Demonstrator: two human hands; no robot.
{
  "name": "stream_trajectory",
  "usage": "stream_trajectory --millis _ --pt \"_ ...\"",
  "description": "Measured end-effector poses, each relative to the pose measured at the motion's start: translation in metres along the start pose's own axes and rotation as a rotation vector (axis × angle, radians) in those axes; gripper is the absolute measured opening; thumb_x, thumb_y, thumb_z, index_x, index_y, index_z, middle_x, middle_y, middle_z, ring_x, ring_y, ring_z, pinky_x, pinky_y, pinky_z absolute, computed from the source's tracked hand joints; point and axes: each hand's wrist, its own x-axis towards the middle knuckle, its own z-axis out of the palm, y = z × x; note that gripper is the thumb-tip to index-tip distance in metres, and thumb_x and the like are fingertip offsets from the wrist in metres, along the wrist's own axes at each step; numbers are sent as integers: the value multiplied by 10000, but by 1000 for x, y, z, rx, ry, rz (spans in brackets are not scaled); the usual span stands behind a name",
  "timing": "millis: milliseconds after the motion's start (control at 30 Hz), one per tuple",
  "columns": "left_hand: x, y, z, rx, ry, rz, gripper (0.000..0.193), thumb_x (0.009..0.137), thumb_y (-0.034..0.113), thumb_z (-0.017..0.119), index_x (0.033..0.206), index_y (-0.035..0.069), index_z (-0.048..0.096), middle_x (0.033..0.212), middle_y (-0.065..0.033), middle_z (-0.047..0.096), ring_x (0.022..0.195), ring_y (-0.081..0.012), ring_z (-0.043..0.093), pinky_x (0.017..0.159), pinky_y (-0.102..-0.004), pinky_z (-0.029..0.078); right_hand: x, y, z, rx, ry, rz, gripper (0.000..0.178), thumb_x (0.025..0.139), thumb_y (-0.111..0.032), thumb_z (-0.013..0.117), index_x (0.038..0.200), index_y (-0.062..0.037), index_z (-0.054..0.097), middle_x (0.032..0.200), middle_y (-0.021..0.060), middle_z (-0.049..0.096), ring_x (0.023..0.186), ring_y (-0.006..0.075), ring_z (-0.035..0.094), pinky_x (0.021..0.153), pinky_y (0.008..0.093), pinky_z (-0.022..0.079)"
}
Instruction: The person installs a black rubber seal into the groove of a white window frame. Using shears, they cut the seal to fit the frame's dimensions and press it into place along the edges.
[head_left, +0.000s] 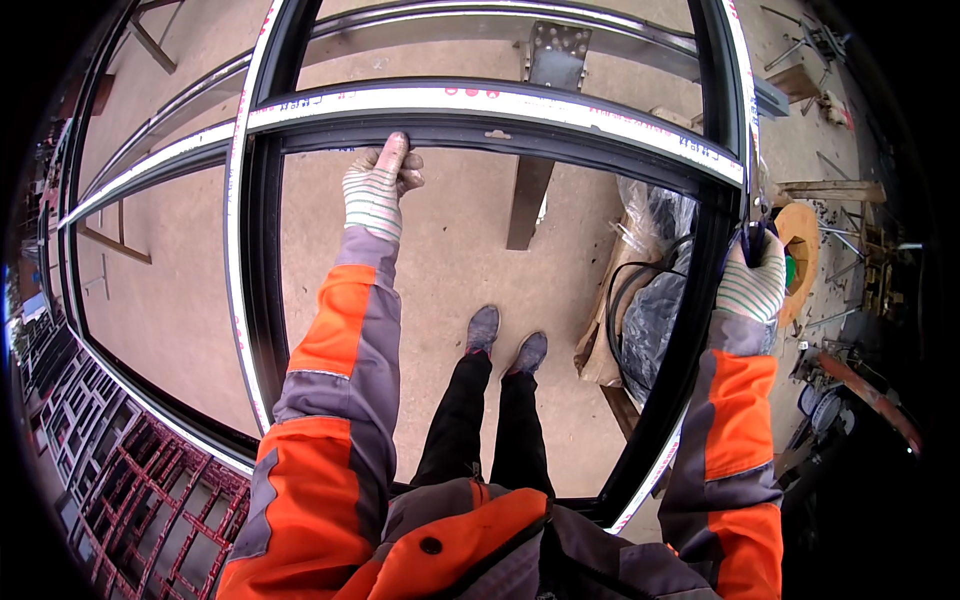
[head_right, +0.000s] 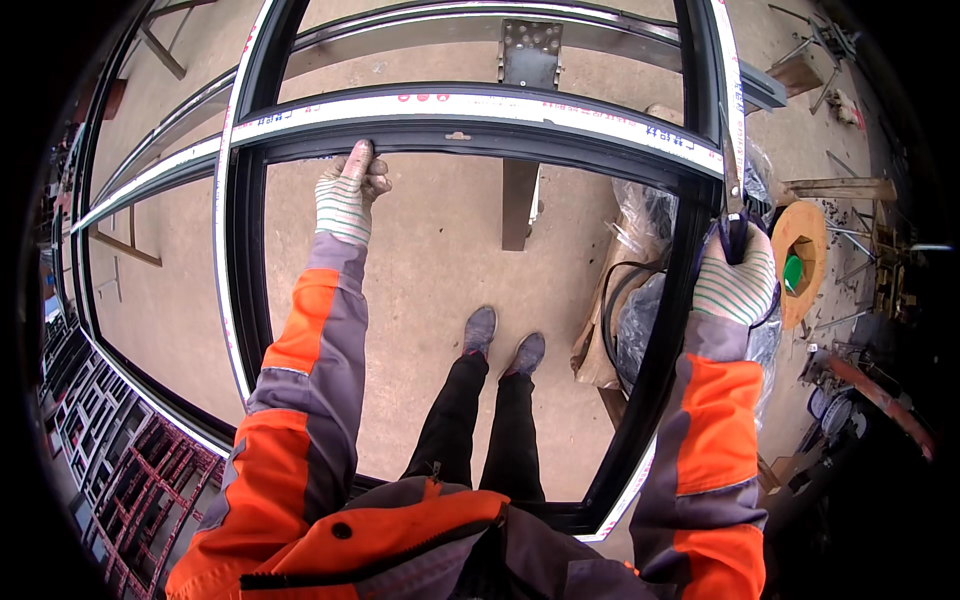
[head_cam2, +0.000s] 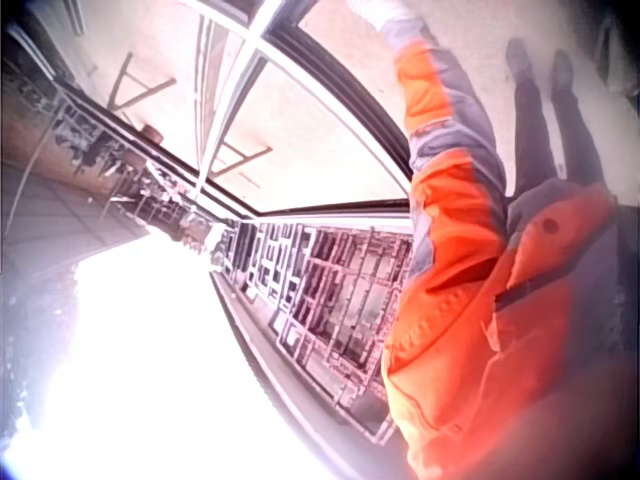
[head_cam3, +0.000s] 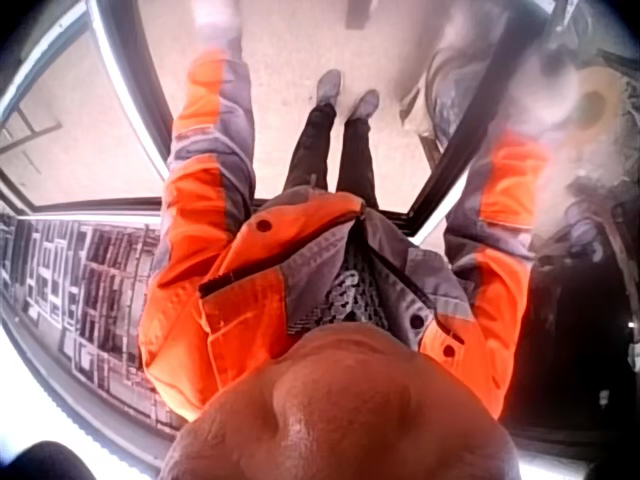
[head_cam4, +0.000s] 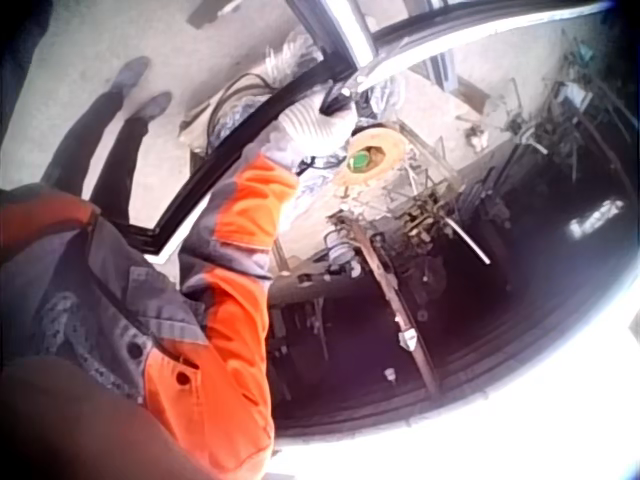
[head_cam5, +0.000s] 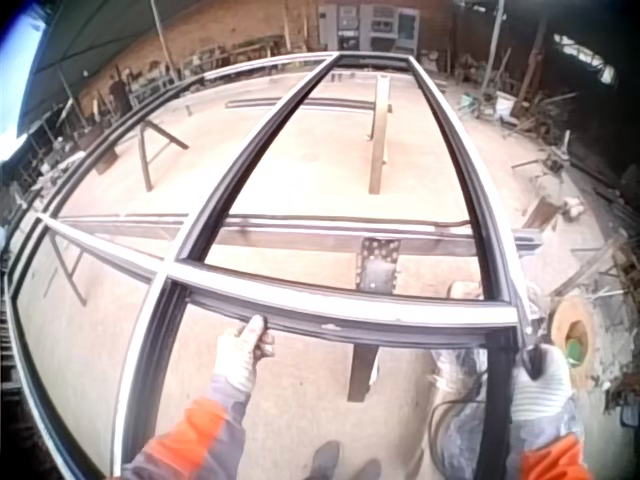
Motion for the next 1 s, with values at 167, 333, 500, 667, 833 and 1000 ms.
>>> stream_trajectory --millis 167,333,500,667,833,1000 --pt "1 3 -11 -47 51 26 188 925 230 684 899 48 643 718 -79 631 552 -140 576 522 -282 502 -2 -20 -4 -25 -30 -10 265 813 -121 756 1041 -17 666 917 73 693 831 164 654 808 291 511" --pt "10 16 -32 -62 133 98 214 948 257 643 913 47 649 698 -93 655 506 -136 583 493 -279 527 -2 -8 0 -78 4 -74 289 794 -168 772 1025 -27 670 891 107 686 799 223 667 775 323 518" --pt "31 21 -61 -98 279 141 289 942 324 653 937 35 636 698 -89 659 504 -135 563 540 -302 540 -1 -18 -5 -131 21 -103 277 787 -199 774 997 -39 689 864 131 686 772 266 673 745 347 525" --pt "46 26 -77 -163 402 100 288 945 454 611 970 167 594 714 6 623 574 -110 554 635 -305 538 2 -28 -12 -230 -9 -128 293 778 -172 779 1020 -45 675 873 112 689 812 242 673 778 329 522" --pt "52 23 -64 -265 504 94 359 937 511 593 1030 164 600 749 -10 577 637 -151 552 700 -339 537 5 -27 -12 -278 2 -176 285 770 -186 788 1000 -53 685 876 121 694 809 259 675 768 340 522" --pt "35 12 -28 -295 414 83 404 928 465 632 1009 75 569 762 -43 595 605 -185 571 699 -387 549 2 -21 -9 -183 -3 -110 335 782 -183 779 1083 -58 700 950 159 701 854 285 691 799 358 535"
